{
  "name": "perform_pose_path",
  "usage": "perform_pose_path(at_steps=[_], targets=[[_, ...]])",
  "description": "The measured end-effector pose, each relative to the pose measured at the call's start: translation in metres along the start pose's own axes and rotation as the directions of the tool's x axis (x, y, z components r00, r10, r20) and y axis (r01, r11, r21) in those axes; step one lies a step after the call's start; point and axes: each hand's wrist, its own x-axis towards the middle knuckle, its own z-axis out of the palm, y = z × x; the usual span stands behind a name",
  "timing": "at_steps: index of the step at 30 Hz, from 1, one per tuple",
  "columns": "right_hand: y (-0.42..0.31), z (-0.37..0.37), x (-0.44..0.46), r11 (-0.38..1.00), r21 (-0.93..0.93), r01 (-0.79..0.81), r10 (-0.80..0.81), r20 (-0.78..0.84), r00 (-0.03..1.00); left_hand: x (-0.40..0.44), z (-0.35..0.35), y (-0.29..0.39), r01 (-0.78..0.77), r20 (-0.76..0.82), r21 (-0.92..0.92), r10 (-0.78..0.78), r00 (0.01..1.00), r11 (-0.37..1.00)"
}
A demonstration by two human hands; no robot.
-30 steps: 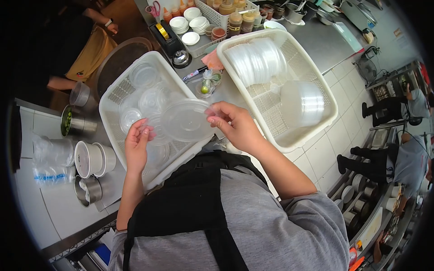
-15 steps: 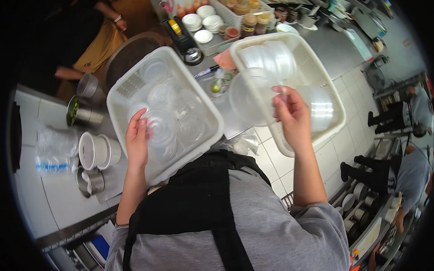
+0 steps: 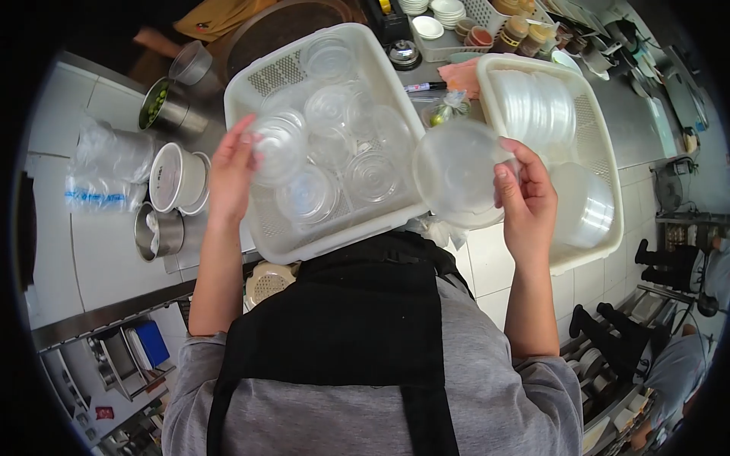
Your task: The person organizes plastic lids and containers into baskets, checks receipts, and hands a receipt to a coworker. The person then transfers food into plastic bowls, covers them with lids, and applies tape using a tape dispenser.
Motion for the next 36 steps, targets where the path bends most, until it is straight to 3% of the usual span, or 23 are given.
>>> perform_pose_path(at_steps=[1, 3, 4, 5, 6, 8, 9, 11, 15, 16, 17, 18, 20, 21, 22, 23, 26, 27, 28, 30, 32, 34, 36], targets=[[0.0, 0.007, -0.001, 1.0, -0.017, -0.02, 0.02, 0.009, 1.0, -0.003, 0.002, -0.004, 0.044, 0.134, 0.066, -0.053, 0.99, 0.997], [0.002, 0.019, -0.002, 0.998, -0.006, -0.055, 0.055, 0.03, 0.998, -0.019, 0.022, -0.012, -0.091, 0.273, 0.435, -0.035, 0.961, 0.896], [0.001, 0.023, -0.002, 0.999, -0.003, -0.052, 0.053, 0.04, 0.998, -0.026, 0.028, -0.019, -0.291, 0.332, 0.651, 0.081, 0.94, 0.701], [-0.001, 0.027, -0.002, 0.998, 0.002, -0.059, 0.058, 0.075, 0.995, -0.03, 0.031, -0.027, -0.447, 0.416, 0.791, 0.167, 0.894, 0.417], [-0.002, 0.03, -0.001, 0.998, 0.008, -0.063, 0.062, 0.11, 0.992, -0.03, 0.03, -0.031, -0.438, 0.406, 0.797, 0.169, 0.898, 0.415], [-0.002, 0.036, -0.001, 0.997, 0.021, -0.076, 0.073, 0.117, 0.99, -0.026, 0.026, -0.035, -0.33, 0.4, 0.841, -0.083, 0.913, 0.428], [-0.002, 0.039, -0.002, 0.995, 0.029, -0.093, 0.089, 0.114, 0.989, -0.026, 0.024, -0.034, -0.323, 0.392, 0.845, -0.081, 0.916, 0.427], [0.002, 0.045, -0.004, 0.994, 0.039, -0.105, 0.098, 0.138, 0.986, -0.024, 0.021, -0.031, -0.281, 0.439, 0.855, -0.318, 0.84, 0.437], [0.016, 0.06, -0.01, 0.988, 0.036, -0.148, 0.138, 0.203, 0.97, 0.01, 0.01, -0.046, -0.382, 0.538, 0.753, -0.167, 0.826, 0.535], [0.02, 0.064, -0.011, 0.987, 0.036, -0.155, 0.143, 0.221, 0.965, 0.029, 0.008, -0.052, -0.399, 0.431, 0.793, 0.038, 0.901, 0.461], [0.024, 0.067, -0.012, 0.989, 0.022, -0.147, 0.138, 0.232, 0.963, 0.045, 0.005, -0.058, -0.393, 0.315, 0.834, 0.251, 0.915, 0.387], [0.027, 0.07, -0.013, 0.989, 0.021, -0.145, 0.136, 0.234, 0.963, 0.059, 0.003, -0.064, -0.391, 0.312, 0.835, 0.253, 0.916, 0.388], [0.028, 0.075, -0.014, 0.987, 0.029, -0.157, 0.146, 0.236, 0.961, 0.079, 0.0, -0.068, -0.24, 0.172, 0.946, 0.29, 0.941, 0.218], [0.028, 0.077, -0.014, 0.986, 0.039, -0.164, 0.15, 0.241, 0.959, 0.079, 0.003, -0.057, -0.24, 0.17, 0.946, 0.295, 0.94, 0.218], [0.029, 0.077, -0.014, 0.987, 0.039, -0.158, 0.144, 0.241, 0.96, 0.075, 0.009, -0.037, -0.196, 0.205, 0.936, -0.001, 0.979, 0.291], [0.031, 0.076, -0.015, 0.981, 0.048, -0.188, 0.17, 0.249, 0.953, 0.075, 0.012, -0.024, -0.133, 0.243, 0.928, -0.295, 0.924, 0.348], [0.036, 0.074, -0.017, 0.971, 0.044, -0.233, 0.214, 0.261, 0.941, 0.1, 0.004, -0.032, -0.157, 0.252, 0.92, -0.235, 0.939, 0.359], [0.036, 0.075, -0.018, 0.97, 0.051, -0.24, 0.22, 0.246, 0.944, 0.111, 0.0, -0.04, -0.154, 0.209, 0.903, -0.099, 0.973, 0.401], [0.036, 0.076, -0.018, 0.968, 0.057, -0.245, 0.225, 0.231, 0.947, 0.125, -0.006, -0.05, -0.157, 0.213, 0.903, -0.099, 0.972, 0.4], [0.038, 0.077, -0.019, 0.969, 0.049, -0.24, 0.223, 0.226, 0.948, 0.149, -0.013, -0.061, -0.255, 0.22, 0.869, 0.132, 0.967, 0.424], [0.039, 0.077, -0.018, 0.972, 0.037, -0.234, 0.22, 0.222, 0.95, 0.161, -0.008, -0.069, -0.231, 0.2, 0.889, 0.118, 0.973, 0.396], [0.04, 0.08, -0.017, 0.97, 0.035, -0.239, 0.225, 0.225, 0.948, 0.155, 0.009, -0.056, -0.15, 0.165, 0.974, -0.079, 0.983, 0.17], [0.041, 0.081, -0.016, 0.974, 0.006, -0.226, 0.219, 0.23, 0.948, 0.162, 0.013, -0.061, -0.082, 0.114, 0.975, -0.152, 0.982, 0.206]])
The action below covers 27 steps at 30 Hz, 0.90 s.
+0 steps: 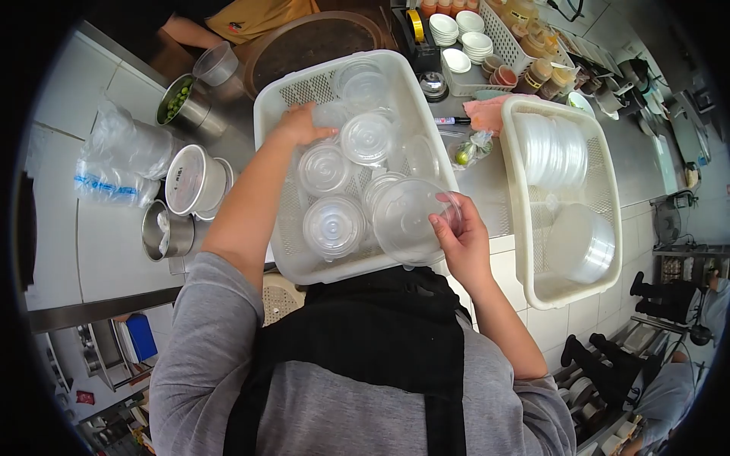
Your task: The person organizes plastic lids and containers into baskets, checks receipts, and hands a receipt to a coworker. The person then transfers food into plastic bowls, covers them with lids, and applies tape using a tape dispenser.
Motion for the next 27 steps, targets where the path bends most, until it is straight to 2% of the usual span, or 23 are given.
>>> perform_pose_path(at_steps=[1, 2, 4, 8, 10, 11, 13, 14, 16, 20, 23, 25, 26, 27], targets=[[0.0, 0.0, 0.0, 1.0, -0.028, 0.006, -0.005, 0.006, 1.0, 0.006, 0.001, 0.001, 0.065, 0.064, -0.038, -0.062, 0.996, 0.997], [-0.001, 0.0, 0.001, 1.0, -0.028, 0.006, -0.006, 0.0, 1.0, 0.011, 0.001, -0.002, 0.059, 0.063, -0.038, -0.057, 0.996, 0.998], [-0.003, 0.0, 0.001, 0.998, -0.053, -0.014, 0.014, 0.004, 1.0, 0.018, -0.005, -0.006, 0.05, 0.234, 0.013, -0.052, 0.971, 0.999], [-0.001, -0.001, 0.002, 0.999, -0.049, -0.005, 0.005, 0.004, 1.0, 0.014, 0.001, -0.008, 0.033, 0.153, -0.107, -0.016, 0.988, 0.994], [-0.002, -0.001, 0.002, 0.995, -0.095, -0.017, 0.017, -0.005, 1.0, 0.019, 0.001, -0.018, -0.03, 0.065, -0.387, 0.06, 0.996, 0.921], [-0.002, -0.001, 0.002, 0.995, -0.095, -0.017, 0.016, -0.005, 1.0, 0.022, 0.001, -0.024, -0.031, 0.065, -0.388, 0.06, 0.996, 0.921], [-0.001, -0.001, 0.003, 0.996, -0.087, -0.026, 0.025, -0.003, 1.0, 0.02, -0.008, -0.03, -0.056, 0.03, -0.663, 0.102, 0.994, 0.747], [-0.001, -0.001, 0.003, 0.996, -0.085, -0.026, 0.026, -0.003, 1.0, 0.019, -0.012, -0.035, -0.056, 0.031, -0.661, 0.101, 0.994, 0.748], [-0.001, -0.002, 0.003, 0.995, -0.092, -0.034, 0.034, 0.0, 0.999, -0.004, -0.041, -0.033, -0.077, 0.198, -0.699, 0.296, 0.935, 0.711], [-0.001, -0.002, 0.005, 0.995, -0.094, -0.027, 0.027, 0.0, 1.0, -0.034, -0.057, -0.04, -0.093, 0.261, -0.696, 0.371, 0.891, 0.712], [-0.005, -0.002, 0.006, 0.995, -0.08, -0.053, 0.053, 0.009, 0.999, -0.056, -0.07, -0.035, -0.113, 0.222, -0.624, 0.314, 0.923, 0.773], [-0.011, -0.003, 0.008, 0.993, -0.082, -0.08, 0.083, 0.027, 0.996, -0.069, -0.08, -0.033, -0.122, 0.034, -0.564, 0.171, 0.985, 0.817], [-0.012, -0.004, 0.009, 0.994, -0.081, -0.079, 0.081, 0.03, 0.996, -0.072, -0.082, -0.036, -0.12, 0.033, -0.563, 0.168, 0.985, 0.817], [-0.012, -0.005, 0.011, 0.995, -0.045, -0.091, 0.093, 0.039, 0.995, -0.076, -0.087, -0.038, -0.173, -0.095, -0.551, 0.144, 0.985, 0.816]])
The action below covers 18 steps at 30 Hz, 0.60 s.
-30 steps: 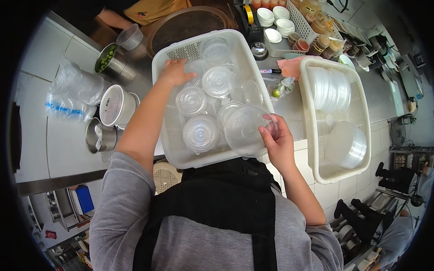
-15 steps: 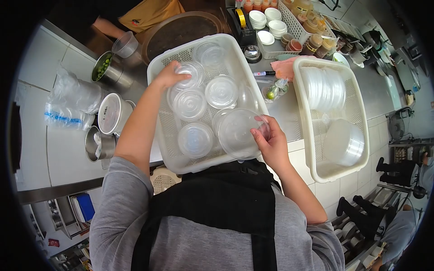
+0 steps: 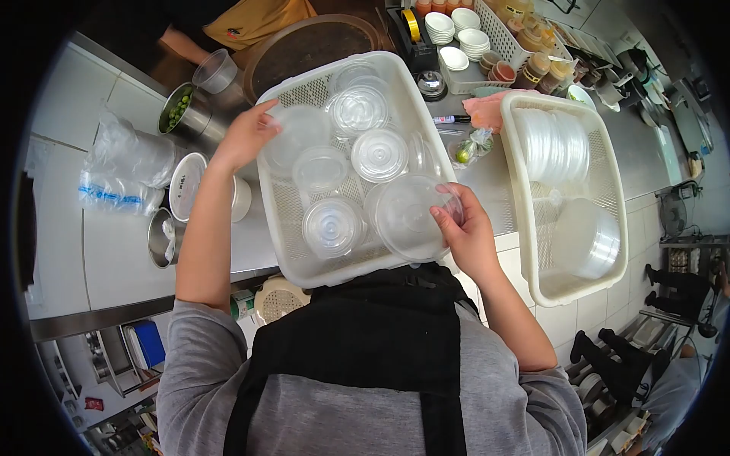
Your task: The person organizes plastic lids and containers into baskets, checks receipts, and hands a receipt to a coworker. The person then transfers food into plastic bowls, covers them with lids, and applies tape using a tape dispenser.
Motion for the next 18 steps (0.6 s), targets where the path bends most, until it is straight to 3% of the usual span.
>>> perform_pose_path(at_steps=[1, 2, 4, 5, 7, 9, 13, 15, 16, 17, 18], targets=[[0.0, -0.001, 0.001, 0.999, 0.037, -0.012, 0.012, 0.009, 1.0, -0.004, -0.004, 0.002, -0.052, -0.117, 0.016, 0.054, 0.992, 0.999], [-0.001, -0.001, 0.003, 0.999, 0.038, -0.012, 0.012, 0.01, 1.0, -0.011, -0.004, 0.004, -0.051, -0.117, 0.017, 0.053, 0.992, 0.999], [-0.001, -0.003, 0.006, 0.985, 0.17, -0.035, 0.026, 0.055, 0.998, -0.036, 0.005, 0.025, -0.168, -0.483, -0.015, 0.14, 0.865, 0.986], [-0.002, -0.003, 0.007, 0.985, 0.168, -0.037, 0.03, 0.045, 0.999, -0.048, 0.016, 0.032, -0.173, -0.476, -0.02, 0.143, 0.868, 0.985], [-0.004, 0.002, 0.007, 0.968, 0.243, -0.056, 0.042, 0.061, 0.997, -0.073, 0.037, 0.045, -0.528, -0.485, 0.326, 0.618, 0.619, 0.784], [-0.004, 0.004, 0.007, 0.963, 0.254, -0.084, 0.066, 0.079, 0.995, -0.09, 0.057, 0.049, -0.686, -0.276, 0.534, 0.868, 0.412, 0.495], [0.001, 0.008, 0.013, 0.961, 0.27, -0.054, 0.025, 0.109, 0.994, -0.118, 0.082, 0.063, -0.758, -0.231, 0.459, 0.886, 0.402, 0.463], [0.005, 0.009, 0.019, 0.998, 0.009, 0.066, -0.066, 0.062, 0.996, -0.122, 0.094, 0.059, -0.749, -0.288, 0.441, 0.868, 0.404, 0.495], [0.002, 0.008, 0.022, 0.853, -0.438, 0.283, -0.312, 0.006, 0.95, -0.125, 0.099, 0.058, -0.756, -0.283, 0.439, 0.873, 0.397, 0.486], [0.002, 0.005, 0.023, 0.85, -0.451, 0.273, -0.316, -0.022, 0.949, -0.128, 0.103, 0.061, -0.775, -0.283, 0.425, 0.882, 0.376, 0.467], [0.003, 0.002, 0.025, 0.726, -0.56, 0.4, -0.494, -0.02, 0.869, -0.131, 0.107, 0.063, -0.787, -0.268, 0.414, 0.887, 0.375, 0.458]])
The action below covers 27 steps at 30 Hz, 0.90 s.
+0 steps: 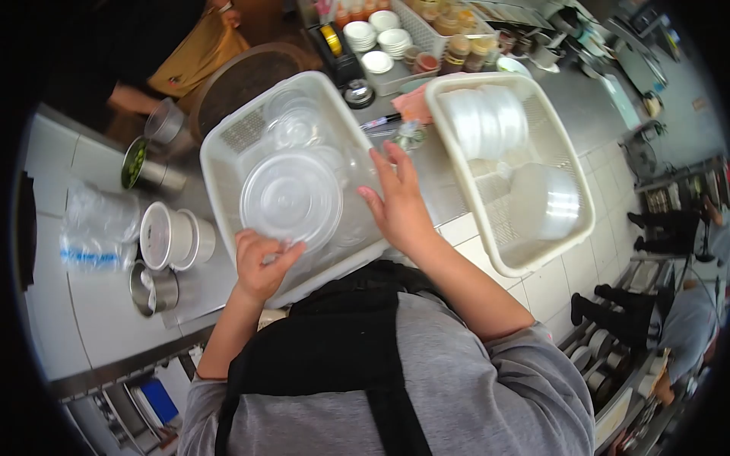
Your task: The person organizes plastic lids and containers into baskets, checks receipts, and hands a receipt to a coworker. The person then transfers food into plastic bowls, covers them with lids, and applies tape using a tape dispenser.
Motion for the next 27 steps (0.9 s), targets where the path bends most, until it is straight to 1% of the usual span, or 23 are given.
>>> perform_pose_path(at_steps=[1, 2, 3, 4, 5, 6, 7, 9, 10, 11, 12, 13, 14, 15, 16, 17, 18, 19, 21, 23, 25, 26, 27], targets=[[0.0, -0.003, 0.002, 0.978, -0.131, 0.164, -0.175, -0.08, 0.981, 0.001, 0.003, 0.004, -0.008, 0.014, -0.012, 0.008, 1.0, 1.0], [-0.004, -0.007, -0.002, 0.988, -0.027, 0.152, -0.153, -0.039, 0.987, 0.003, 0.006, 0.008, -0.021, 0.012, -0.033, 0.022, 1.0, 0.999], [-0.013, -0.01, -0.005, 0.989, -0.04, 0.144, -0.146, -0.052, 0.988, 0.004, 0.01, 0.012, -0.035, 0.007, -0.047, 0.035, 0.999, 0.998], [-0.024, -0.012, -0.007, 0.896, 0.425, -0.127, 0.071, 0.144, 0.987, 0.006, 0.013, 0.016, -0.033, 0.027, -0.081, 0.035, 0.999, 0.996], [-0.029, -0.013, -0.01, 0.545, 0.727, -0.419, 0.16, 0.4, 0.902, 0.007, 0.016, 0.02, -0.03, 0.049, -0.113, 0.036, 0.998, 0.993], [-0.029, -0.014, -0.012, 0.571, 0.704, -0.423, 0.182, 0.394, 0.901, 0.006, 0.019, 0.025, -0.01, 0.074, -0.129, 0.02, 0.997, 0.992], [-0.026, -0.019, -0.014, 0.574, 0.705, -0.416, 0.189, 0.38, 0.905, 0.007, 0.023, 0.026, -0.023, 0.071, -0.138, 0.033, 0.997, 0.99], [-0.019, -0.033, -0.017, 0.536, 0.767, -0.355, 0.231, 0.271, 0.935, 0.013, 0.029, 0.029, 0.014, 0.173, -0.015, -0.011, 0.985, 1.0], [-0.018, -0.041, -0.014, 0.588, 0.768, -0.253, 0.268, 0.11, 0.957, 0.008, 0.042, 0.03, 0.063, 0.091, -0.018, -0.061, 0.994, 0.998], [-0.013, -0.058, -0.011, 0.64, 0.736, -0.22, 0.304, 0.021, 0.952, 0.008, 0.045, 0.03, 0.051, 0.087, -0.018, -0.049, 0.995, 0.999], [-0.004, -0.082, -0.006, 0.689, 0.699, -0.191, 0.331, -0.07, 0.941, 0.008, 0.046, 0.031, 0.1, 0.087, -0.02, -0.098, 0.991, 0.995], [0.006, -0.107, -0.001, 0.751, 0.651, -0.111, 0.334, -0.228, 0.914, 0.009, 0.048, 0.029, 0.148, 0.085, -0.02, -0.145, 0.986, 0.989], [0.014, -0.136, 0.007, 0.845, 0.534, -0.044, 0.3, -0.404, 0.864, 0.009, 0.048, 0.028, 0.135, 0.079, -0.013, -0.134, 0.988, 0.991], [0.033, -0.163, 0.014, 0.936, 0.353, 0.002, 0.215, -0.574, 0.79, 0.008, 0.047, 0.027, 0.171, 0.113, -0.006, -0.169, 0.979, 0.985], [0.051, -0.19, 0.019, 0.987, 0.136, -0.083, 0.153, -0.656, 0.739, 0.009, 0.046, 0.024, 0.206, 0.142, 0.005, -0.205, 0.969, 0.979], [0.069, -0.215, 0.024, 0.98, -0.078, -0.184, 0.072, -0.719, 0.691, 0.01, 0.047, 0.022, 0.197, 0.136, 0.016, -0.197, 0.971, 0.98], [0.095, -0.237, 0.029, 0.919, -0.286, -0.273, -0.005, -0.697, 0.717, 0.009, 0.048, 0.022, 0.228, 0.117, 0.022, -0.229, 0.966, 0.974], [0.123, -0.251, 0.034, 0.806, -0.48, -0.346, -0.072, -0.66, 0.748, 0.009, 0.048, 0.021, 0.257, 0.098, 0.025, -0.258, 0.961, 0.966], [0.163, -0.264, 0.04, 0.781, -0.496, -0.38, 0.13, -0.465, 0.875, 0.01, 0.047, 0.02, 0.257, 0.107, 0.03, -0.259, 0.96, 0.966], [0.18, -0.258, 0.048, 0.83, -0.317, -0.458, 0.383, -0.273, 0.883, 0.011, 0.046, 0.021, 0.258, 0.116, 0.025, -0.259, 0.959, 0.966], [0.164, -0.25, 0.057, 0.817, -0.095, -0.569, 0.566, -0.051, 0.823, 0.009, 0.044, 0.021, 0.278, 0.124, 0.071, -0.285, 0.951, 0.958], [0.173, -0.25, 0.057, 0.814, -0.091, -0.573, 0.571, -0.056, 0.819, 0.008, 0.043, 0.021, 0.272, 0.129, 0.067, -0.279, 0.952, 0.96], [0.187, -0.247, 0.06, 0.857, -0.081, -0.508, 0.51, 0.002, 0.86, 0.006, 0.042, 0.021, 0.287, 0.127, 0.089, -0.297, 0.946, 0.954]])
